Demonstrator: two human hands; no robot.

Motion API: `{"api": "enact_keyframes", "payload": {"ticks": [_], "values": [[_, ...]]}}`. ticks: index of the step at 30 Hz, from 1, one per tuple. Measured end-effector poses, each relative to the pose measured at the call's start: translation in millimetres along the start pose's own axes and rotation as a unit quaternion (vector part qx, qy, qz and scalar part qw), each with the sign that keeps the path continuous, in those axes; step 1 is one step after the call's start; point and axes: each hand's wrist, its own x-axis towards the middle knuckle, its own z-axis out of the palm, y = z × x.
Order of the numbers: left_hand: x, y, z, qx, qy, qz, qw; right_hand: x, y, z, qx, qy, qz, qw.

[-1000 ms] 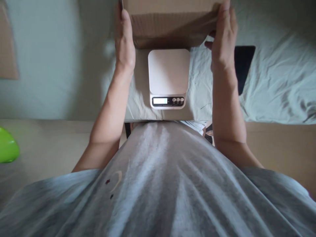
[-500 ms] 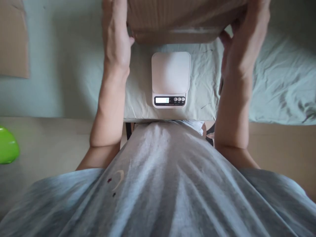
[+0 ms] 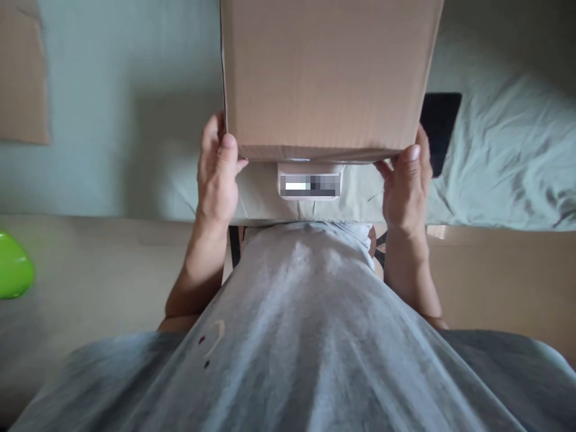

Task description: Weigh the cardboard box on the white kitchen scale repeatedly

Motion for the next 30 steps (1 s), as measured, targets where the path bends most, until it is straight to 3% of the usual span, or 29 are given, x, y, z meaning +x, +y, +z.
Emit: {"api": "enact_keyframes", "payload": {"ticks": [4,8,15,18,21,26,30], "values": [[-9,2,7.7,0.003,0.001,0.0,1.0,3,8,-2,0.032,0.031,0.024,0.999],[-10,0,10.1,-0.017,0.046,-0.016,0.999,6,9,-3,0.052,0.036,0.041,0.997],[2,-52,-0.8,-0.039,0.106,-0.14,0.984,4,47,-8,0.091,0.055,0.112,0.988],[-2,-66,-1.1,-0.033,0.1,-0.13,0.986,-1,60,-8,0.079,0.082,0.126,0.985],[-11,-56,-0.2,-0.023,0.085,-0.096,0.992,-6,51,-8,0.076,0.102,0.132,0.983],[-21,-8,-0.8,-0.01,0.056,0.003,0.998,-5,22,-8,0.046,0.125,0.06,0.989],[-14,10,2.4,-0.023,0.001,0.004,1.0,5,12,-3,0.003,0.129,0.026,0.991]]}}
